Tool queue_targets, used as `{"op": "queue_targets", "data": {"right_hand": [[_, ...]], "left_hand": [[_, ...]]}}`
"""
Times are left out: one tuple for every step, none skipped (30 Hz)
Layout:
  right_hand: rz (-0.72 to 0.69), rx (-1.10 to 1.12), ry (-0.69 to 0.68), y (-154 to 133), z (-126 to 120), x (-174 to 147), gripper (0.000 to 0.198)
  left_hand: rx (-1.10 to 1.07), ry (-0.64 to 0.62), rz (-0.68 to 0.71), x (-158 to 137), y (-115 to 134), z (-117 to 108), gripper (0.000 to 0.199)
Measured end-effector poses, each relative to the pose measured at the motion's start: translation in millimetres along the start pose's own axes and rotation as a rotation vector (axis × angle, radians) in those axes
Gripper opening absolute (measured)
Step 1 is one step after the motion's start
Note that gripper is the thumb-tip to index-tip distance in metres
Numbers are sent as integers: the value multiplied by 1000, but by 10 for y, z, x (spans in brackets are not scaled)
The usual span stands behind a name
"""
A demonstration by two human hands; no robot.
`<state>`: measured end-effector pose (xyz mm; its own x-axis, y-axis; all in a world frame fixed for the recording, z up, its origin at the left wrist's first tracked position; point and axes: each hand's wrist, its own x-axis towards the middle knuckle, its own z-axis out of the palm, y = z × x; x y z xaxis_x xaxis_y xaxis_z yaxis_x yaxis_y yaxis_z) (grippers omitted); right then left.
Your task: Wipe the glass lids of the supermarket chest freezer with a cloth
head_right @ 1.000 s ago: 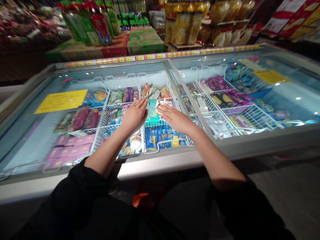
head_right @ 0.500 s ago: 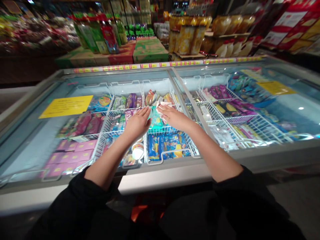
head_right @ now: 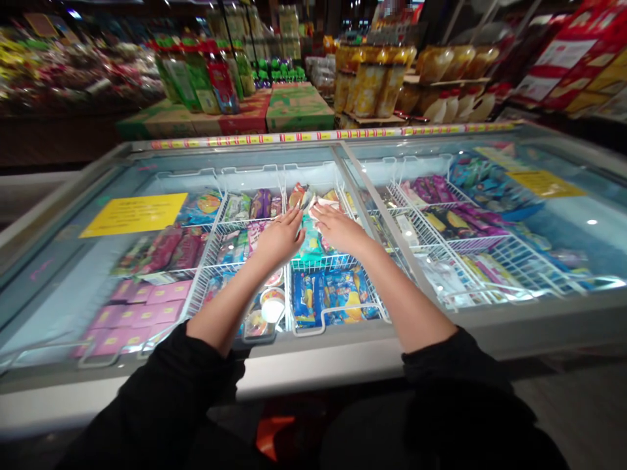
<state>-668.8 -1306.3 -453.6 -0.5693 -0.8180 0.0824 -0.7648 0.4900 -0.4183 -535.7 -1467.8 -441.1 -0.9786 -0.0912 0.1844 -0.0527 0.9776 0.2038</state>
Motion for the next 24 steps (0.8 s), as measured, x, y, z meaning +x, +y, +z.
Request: {"op": "queue_targets", "data": {"right_hand": [[-27, 12, -19, 9, -18, -44, 58], [-49, 24, -33, 36, -44, -98, 58], [-59, 33, -42, 79, -72, -151, 57], [-50, 35, -36, 132, -101, -191, 57], [-27, 27, -17, 188, -126, -209, 57], [6, 11, 8, 242, -145, -200, 58], [41, -11, 35, 287, -154, -164, 58], [72, -36, 57, 318, -153, -103, 59], [91, -57, 71, 331, -141, -24, 60], [101, -73, 78, 326, -121, 63, 61], [103, -81, 82, 303, -96, 148, 61], [97, -84, 86, 268, -68, 220, 61], [85, -84, 89, 224, -42, 270, 61], [70, -79, 86, 180, -20, 292, 61], [50, -71, 77, 142, -6, 286, 60], [26, -58, 59, 118, 0, 255, 60], [-1, -41, 35, 110, -2, 204, 59], [-26, -19, 12, 122, -13, 144, 58], [-46, 4, -6, 150, -30, 85, 57], [-56, 21, -16, 190, -50, 38, 57], [-52, 27, -13, 236, -71, 10, 56], [-33, 20, 5, 280, -89, 8, 56], [-3, 0, 31, 315, -101, 32, 56], [32, -30, 58, 336, -103, 81, 57]], "left_hand": [[0, -8, -4, -11, -3, 1, 56], [-1, -13, -7, -21, -4, 3, 56], [-2, -15, -9, -30, -4, 6, 57], [-5, -14, -7, -35, -2, 10, 57], [-8, -11, -5, -37, 0, 14, 57], [-11, -5, -4, -37, 2, 18, 57], [-14, 0, -4, -35, 4, 22, 57], [-17, 3, -6, -33, 6, 25, 57], [-19, 4, -7, -31, 7, 26, 57], [-20, 4, -8, -30, 8, 25, 57], [-21, 4, -8, -30, 9, 22, 57], [-19, 3, -8, -32, 9, 17, 56], [-16, 2, -7, -35, 8, 11, 56], [-13, 1, -5, -38, 7, 4, 56], [-10, -2, -1, -40, 5, -1, 55], [-9, -5, 4, -42, 3, -4, 56], [-10, -8, 7, -43, 1, -5, 56], [-12, -10, 10, -43, -2, -3, 56], [-16, -12, 10, -41, -3, 1, 56], [-19, -11, 9, -38, -4, 7, 56], [-21, -10, 8, -36, -4, 13, 56], [-22, -7, 8, -33, -3, 19, 56], [-22, -6, 8, -31, 0, 24, 56], [-22, -5, 6, -30, 3, 26, 57]]}}
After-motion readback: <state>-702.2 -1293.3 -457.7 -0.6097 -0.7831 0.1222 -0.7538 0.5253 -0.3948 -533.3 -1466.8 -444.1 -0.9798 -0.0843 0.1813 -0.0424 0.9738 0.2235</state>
